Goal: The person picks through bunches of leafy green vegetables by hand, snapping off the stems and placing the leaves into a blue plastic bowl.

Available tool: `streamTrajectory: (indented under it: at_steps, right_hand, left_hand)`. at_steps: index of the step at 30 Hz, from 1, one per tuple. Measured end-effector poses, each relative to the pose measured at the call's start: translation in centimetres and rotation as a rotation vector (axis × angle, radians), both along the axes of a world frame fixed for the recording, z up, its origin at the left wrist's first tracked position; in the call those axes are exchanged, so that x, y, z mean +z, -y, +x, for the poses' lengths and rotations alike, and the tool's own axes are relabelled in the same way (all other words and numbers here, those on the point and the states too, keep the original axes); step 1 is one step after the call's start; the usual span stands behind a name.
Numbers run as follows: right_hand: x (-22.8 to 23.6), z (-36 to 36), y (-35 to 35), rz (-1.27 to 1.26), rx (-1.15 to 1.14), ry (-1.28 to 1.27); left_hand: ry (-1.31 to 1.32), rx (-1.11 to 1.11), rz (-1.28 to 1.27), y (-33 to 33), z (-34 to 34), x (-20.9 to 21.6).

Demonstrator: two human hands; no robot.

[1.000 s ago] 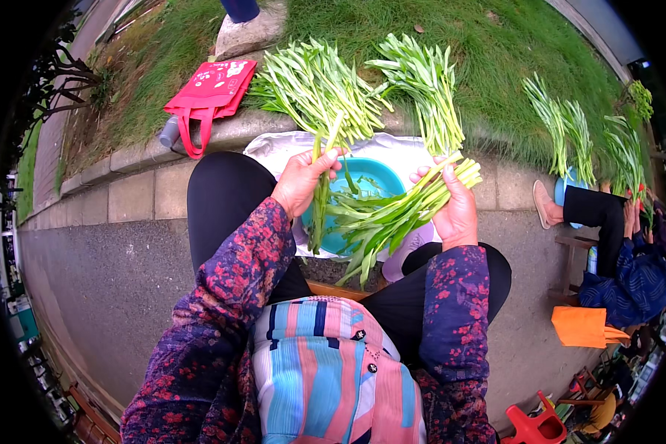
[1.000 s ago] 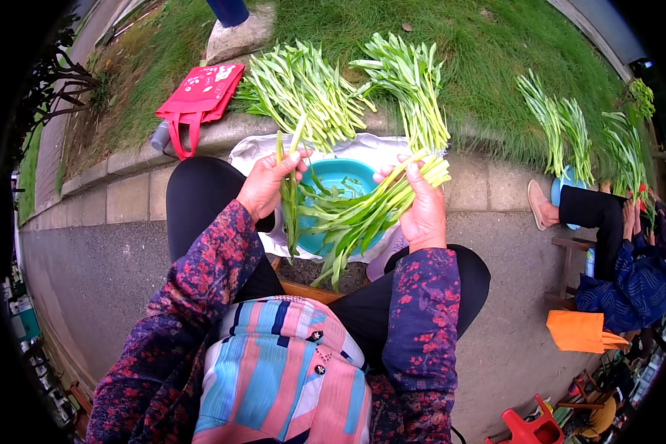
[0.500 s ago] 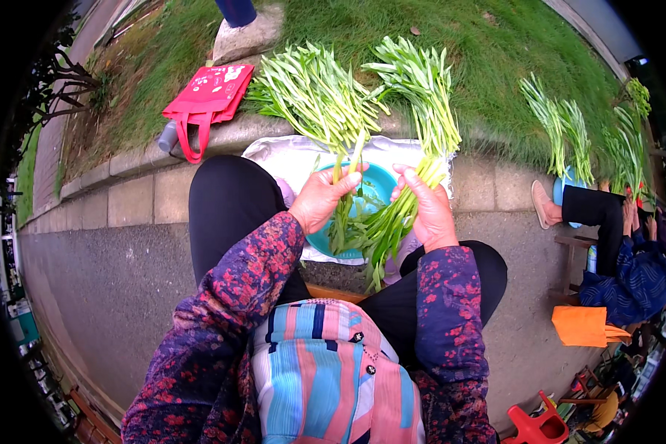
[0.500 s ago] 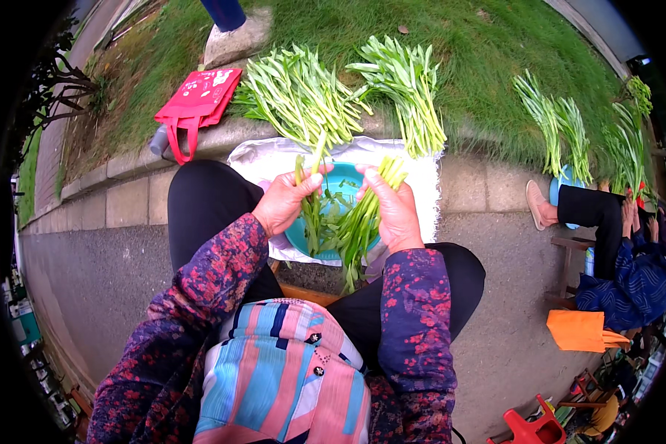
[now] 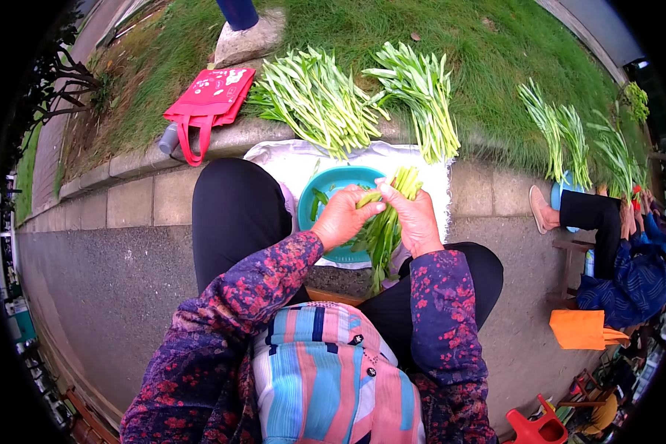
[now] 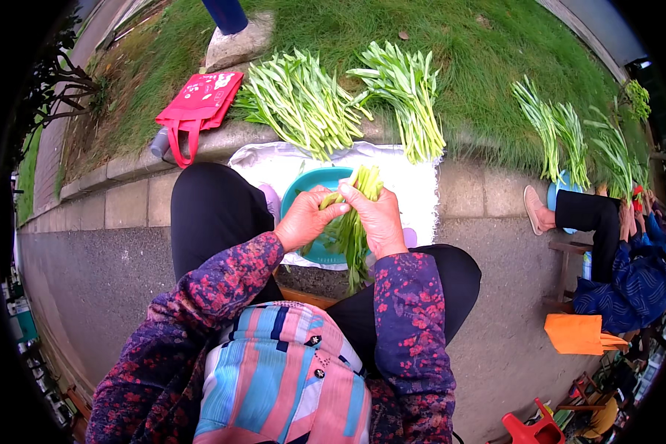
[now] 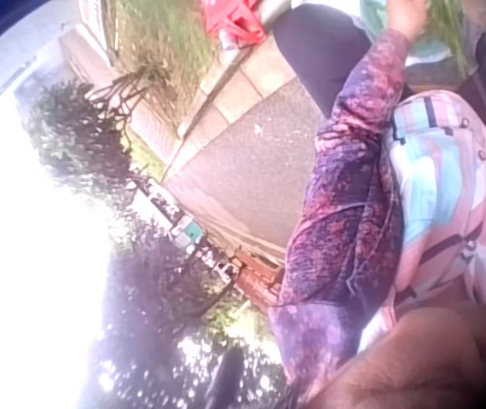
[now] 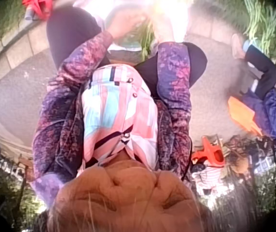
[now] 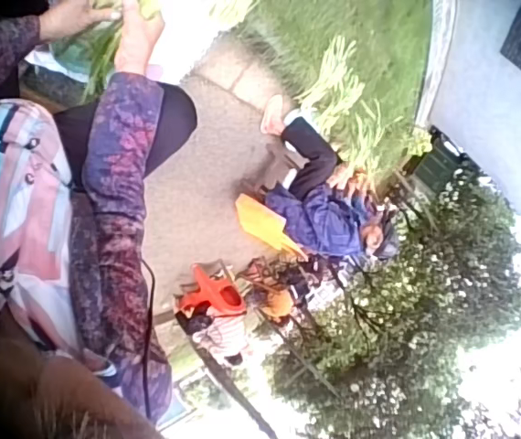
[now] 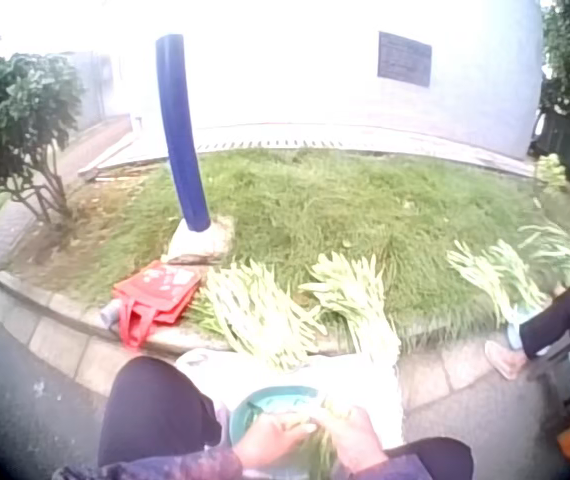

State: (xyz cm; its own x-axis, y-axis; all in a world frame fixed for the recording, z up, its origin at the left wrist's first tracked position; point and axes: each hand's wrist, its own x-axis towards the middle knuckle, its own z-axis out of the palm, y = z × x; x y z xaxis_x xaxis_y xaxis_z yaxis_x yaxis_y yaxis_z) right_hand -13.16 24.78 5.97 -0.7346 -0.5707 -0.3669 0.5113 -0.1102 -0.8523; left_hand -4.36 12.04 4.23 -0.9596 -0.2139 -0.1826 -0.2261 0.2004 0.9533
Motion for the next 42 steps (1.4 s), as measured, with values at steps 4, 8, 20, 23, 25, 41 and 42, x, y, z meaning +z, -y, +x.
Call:
streamTrajectory:
  at_steps: [4,8,20,23,25,41,42]
  right_hand:
    - [-0.3,-0.5,-0.5,0.005,-0.036,0.015]
    - [-0.5,-1.9,-1.6,-0.093,-0.067,0.046]
    - [1.1,-3.7,-3.5,-0.052,-0.192,-0.094]
    - [0.8,-3.5,-3.0,0.031,-0.118,-0.144]
    - [1.0,-2.4,-2.2,0.065,-0.069,-0.155]
    - [-0.5,0.9,0.8,0.089,-0.025,-0.146]
    - [-0.5,0.8,0.8,0.082,-0.045,-0.124]
  left_hand:
    - [0.016,0.050,0.350,0.5,0.0,-1.1]
    - [0.081,0.155,0.711,3.4,-0.1,-0.4]
    - [-0.084,0.450,0.738,8.4,0.5,0.8]
    - [-0.101,0.398,0.643,7.0,0.0,1.7]
    - [-0.083,0.420,0.733,5.4,-0.5,1.9]
    - [0.035,0.332,0.702,-2.6,-2.5,2.7]
    - [0.038,0.325,0.670,-2.8,-2.6,2.5]
